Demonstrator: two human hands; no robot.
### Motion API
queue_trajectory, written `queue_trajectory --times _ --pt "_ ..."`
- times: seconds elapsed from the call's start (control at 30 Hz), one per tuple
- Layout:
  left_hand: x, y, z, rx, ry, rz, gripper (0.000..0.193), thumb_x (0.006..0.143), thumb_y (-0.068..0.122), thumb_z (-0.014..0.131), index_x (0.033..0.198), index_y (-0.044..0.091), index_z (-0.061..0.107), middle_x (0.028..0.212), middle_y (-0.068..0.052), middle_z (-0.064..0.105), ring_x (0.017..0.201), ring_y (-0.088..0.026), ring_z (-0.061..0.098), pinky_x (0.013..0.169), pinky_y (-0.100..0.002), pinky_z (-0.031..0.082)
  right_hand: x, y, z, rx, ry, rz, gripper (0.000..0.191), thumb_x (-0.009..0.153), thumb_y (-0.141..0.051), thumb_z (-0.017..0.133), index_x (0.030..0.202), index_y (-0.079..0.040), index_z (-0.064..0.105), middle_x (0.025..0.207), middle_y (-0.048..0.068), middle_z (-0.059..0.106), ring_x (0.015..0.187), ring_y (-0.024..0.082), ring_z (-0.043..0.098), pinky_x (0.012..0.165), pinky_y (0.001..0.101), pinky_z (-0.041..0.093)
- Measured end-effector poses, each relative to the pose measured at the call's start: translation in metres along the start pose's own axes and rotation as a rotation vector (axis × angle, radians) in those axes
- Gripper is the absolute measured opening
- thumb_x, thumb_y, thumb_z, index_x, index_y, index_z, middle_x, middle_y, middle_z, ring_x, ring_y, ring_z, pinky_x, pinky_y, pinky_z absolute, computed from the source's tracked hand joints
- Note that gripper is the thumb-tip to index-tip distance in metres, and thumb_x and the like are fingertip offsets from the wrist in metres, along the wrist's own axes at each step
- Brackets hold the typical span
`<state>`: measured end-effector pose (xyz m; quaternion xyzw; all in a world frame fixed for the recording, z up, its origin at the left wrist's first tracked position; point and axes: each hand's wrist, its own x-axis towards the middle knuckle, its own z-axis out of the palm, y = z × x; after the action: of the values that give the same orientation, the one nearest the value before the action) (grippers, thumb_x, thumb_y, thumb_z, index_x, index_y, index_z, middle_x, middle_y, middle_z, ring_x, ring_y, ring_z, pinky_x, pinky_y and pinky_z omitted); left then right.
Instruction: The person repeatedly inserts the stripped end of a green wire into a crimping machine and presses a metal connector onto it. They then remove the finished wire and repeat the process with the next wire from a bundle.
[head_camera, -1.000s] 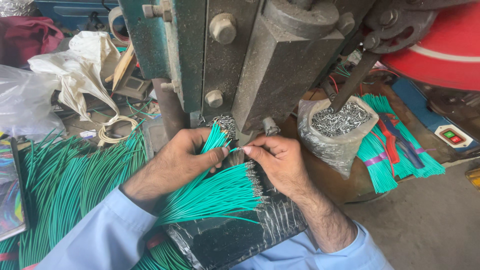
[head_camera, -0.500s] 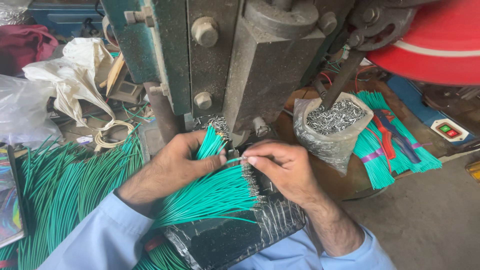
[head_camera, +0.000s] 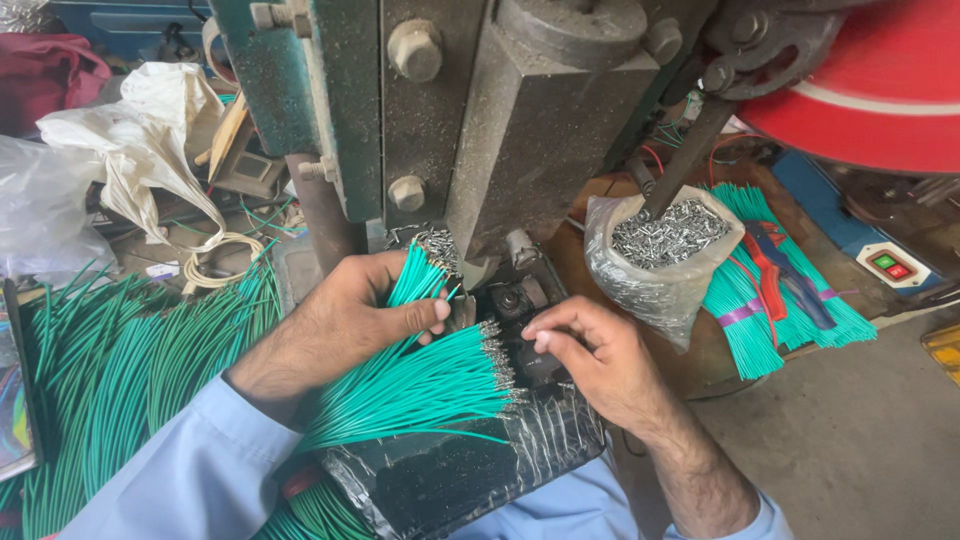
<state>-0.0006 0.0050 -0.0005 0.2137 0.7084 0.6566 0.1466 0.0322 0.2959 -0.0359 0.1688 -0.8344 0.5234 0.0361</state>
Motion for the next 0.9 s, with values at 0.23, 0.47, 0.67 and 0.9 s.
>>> queue_trajectory --times 0.23,0.47,0.67,0.9 --pt "-0.001 -0.002 -0.002 0.066 0.033 -0.017 0.018 0.094 0.020 0.069 0.093 0.002 0.072 0.076 0.000 0.068 0.070 -0.008 0.061 0.065 -0.026 0.053 0.031 -0.001 0.023 0.278 0.053 -0.082 0.018 0.100 -0.003 0.062 0.114 0.002 0.072 0.098 0.010 0.077 0.091 0.015 0.075 0.083 0.0281 0.063" --pt "0.001 -0.004 -0.003 0.101 0.044 -0.045 0.018 0.095 0.020 0.067 0.093 0.002 0.071 0.074 0.001 0.067 0.068 -0.007 0.061 0.064 -0.025 0.053 0.040 -0.011 0.042 0.446 0.011 -0.080 0.015 0.097 -0.006 0.062 0.109 0.002 0.065 0.103 0.010 0.078 0.094 0.013 0.075 0.087 0.0280 0.063" --pt "0.002 -0.005 -0.003 0.108 0.023 -0.021 0.019 0.096 0.021 0.066 0.094 0.003 0.071 0.073 0.001 0.067 0.068 -0.006 0.061 0.063 -0.025 0.053 0.047 0.003 0.044 0.253 0.009 -0.025 0.013 0.097 -0.008 0.072 0.104 0.003 0.076 0.092 0.007 0.078 0.086 0.007 0.069 0.078 0.0236 0.057" --pt "0.002 -0.007 -0.003 0.115 0.020 -0.043 0.020 0.095 0.021 0.067 0.093 0.002 0.072 0.073 0.001 0.067 0.068 -0.007 0.062 0.063 -0.025 0.053 0.049 0.004 0.040 0.151 0.039 -0.026 0.013 0.092 -0.008 0.076 0.100 0.002 0.078 0.088 0.007 0.080 0.083 0.008 0.072 0.076 0.0240 0.060"
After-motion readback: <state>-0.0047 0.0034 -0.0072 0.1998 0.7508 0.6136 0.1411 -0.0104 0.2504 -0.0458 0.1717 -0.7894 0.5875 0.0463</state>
